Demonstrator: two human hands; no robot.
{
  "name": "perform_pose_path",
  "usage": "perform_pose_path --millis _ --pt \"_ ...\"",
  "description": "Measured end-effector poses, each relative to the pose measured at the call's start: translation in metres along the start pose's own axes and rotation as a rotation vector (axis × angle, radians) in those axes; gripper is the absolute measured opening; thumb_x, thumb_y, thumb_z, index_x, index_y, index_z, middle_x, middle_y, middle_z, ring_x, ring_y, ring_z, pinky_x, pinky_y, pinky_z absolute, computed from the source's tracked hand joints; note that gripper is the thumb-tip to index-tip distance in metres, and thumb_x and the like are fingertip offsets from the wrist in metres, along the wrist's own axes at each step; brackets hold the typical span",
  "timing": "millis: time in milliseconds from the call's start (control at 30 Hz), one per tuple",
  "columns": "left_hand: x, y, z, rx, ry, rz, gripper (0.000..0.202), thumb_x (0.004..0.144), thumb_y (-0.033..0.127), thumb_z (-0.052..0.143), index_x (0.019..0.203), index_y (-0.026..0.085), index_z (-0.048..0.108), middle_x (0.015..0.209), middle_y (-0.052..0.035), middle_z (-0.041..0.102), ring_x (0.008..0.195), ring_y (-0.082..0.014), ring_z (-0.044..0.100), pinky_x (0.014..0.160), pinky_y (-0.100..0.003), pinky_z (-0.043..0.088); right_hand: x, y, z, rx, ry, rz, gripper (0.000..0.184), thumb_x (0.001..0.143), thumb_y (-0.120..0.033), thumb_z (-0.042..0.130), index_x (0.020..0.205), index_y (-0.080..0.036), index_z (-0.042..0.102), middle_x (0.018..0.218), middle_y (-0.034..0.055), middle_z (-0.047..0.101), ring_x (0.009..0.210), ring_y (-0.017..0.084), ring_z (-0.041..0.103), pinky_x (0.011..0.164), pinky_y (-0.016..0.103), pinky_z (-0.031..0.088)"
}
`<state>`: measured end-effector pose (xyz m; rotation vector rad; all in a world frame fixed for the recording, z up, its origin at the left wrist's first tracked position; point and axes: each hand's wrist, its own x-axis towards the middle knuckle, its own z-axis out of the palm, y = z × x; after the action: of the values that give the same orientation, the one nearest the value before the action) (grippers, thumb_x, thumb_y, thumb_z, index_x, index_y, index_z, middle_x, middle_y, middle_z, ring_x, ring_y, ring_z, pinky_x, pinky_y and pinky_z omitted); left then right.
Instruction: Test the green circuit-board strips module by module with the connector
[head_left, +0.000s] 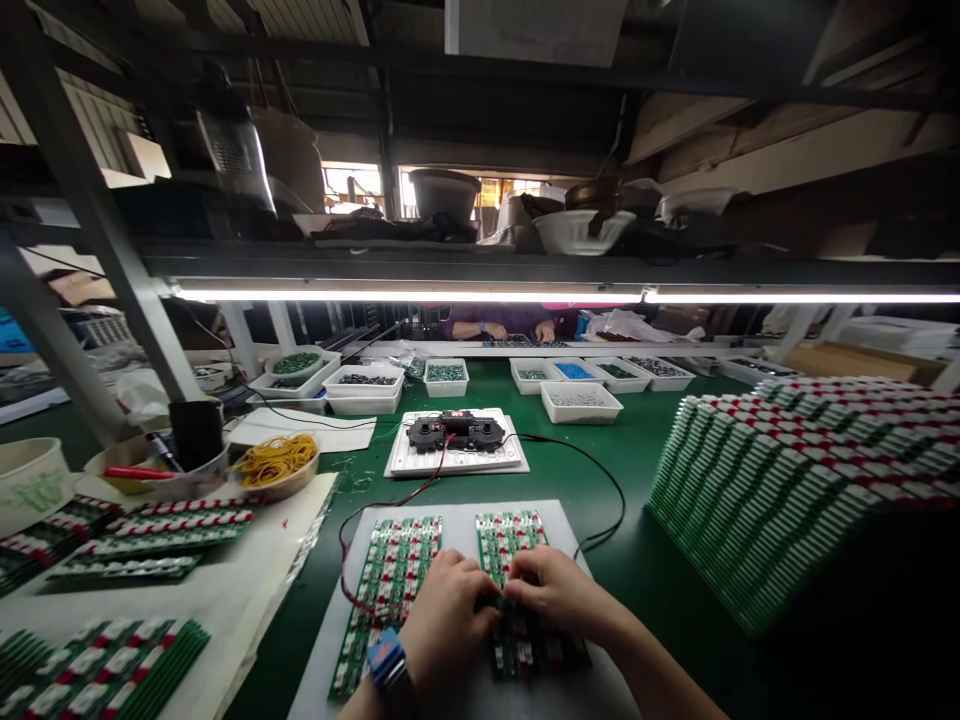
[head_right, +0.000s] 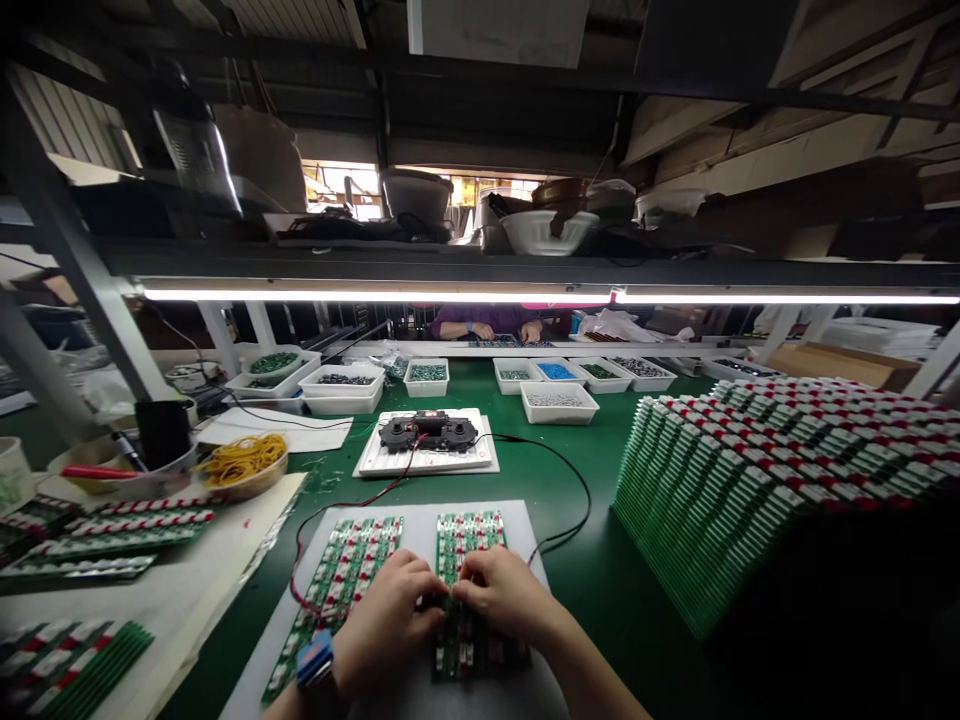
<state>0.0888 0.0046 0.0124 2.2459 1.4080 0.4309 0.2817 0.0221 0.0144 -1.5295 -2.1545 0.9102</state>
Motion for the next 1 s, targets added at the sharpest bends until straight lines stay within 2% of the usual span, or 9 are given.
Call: perform_pose_path --millis 267,500,767,1000 --pt "-0.0008 0.0006 -0.0011 0.005 -0.008 -0.002 0.019 0.077 0.019 0.063 0.091 0.025 0.075 0.09 -0.0015 0.069 0.098 -0.0228 0.053 0.094 -0.036 0.039 -0.001 0.0 -0.0012 0.053 -0.043 -0.049 0.011 0.075 -0.02 0.06 0.072 -0.017 0.07 0.058 -0.0041 0.056 0.059 0.01 0.05 0.055 0.019 0.032" --pt "-0.0018 0.002 -0.0028 0.037 -0.025 0.003 0.019 0.079 0.02 0.061 0.093 0.026 0.074 0.093 -0.0015 0.069 0.099 -0.0236 0.053 0.097 -0.039 0.038 0.0019 -0.0011 -0.0007 0.074 -0.053 0.024 0.01 0.071 -0.015 0.062 0.073 -0.018 0.072 0.061 -0.0034 0.058 0.061 0.011 0.051 0.055 0.019 0.034" --pt "-0.0024 0.0042 -0.0022 0.066 -0.025 0.0 0.018 0.081 0.019 0.062 0.093 0.024 0.073 0.094 -0.0022 0.069 0.101 -0.0236 0.054 0.098 -0.039 0.038 0.0009 -0.0015 0.0003 0.072 -0.03 0.017 0.01 0.071 -0.015 0.064 0.073 -0.019 0.073 0.063 -0.0026 0.061 0.063 0.012 0.052 0.056 0.019 0.036" --pt "-0.0026 0.0065 -0.0031 0.19 -0.026 0.056 0.013 0.084 0.02 0.062 0.093 0.021 0.071 0.094 -0.0052 0.067 0.101 -0.0255 0.053 0.096 -0.04 0.038 -0.0024 -0.0037 -0.0046 0.068 -0.068 -0.022 0.009 0.074 -0.016 0.064 0.077 -0.017 0.073 0.063 -0.0025 0.063 0.062 0.011 0.054 0.058 0.019 0.038"
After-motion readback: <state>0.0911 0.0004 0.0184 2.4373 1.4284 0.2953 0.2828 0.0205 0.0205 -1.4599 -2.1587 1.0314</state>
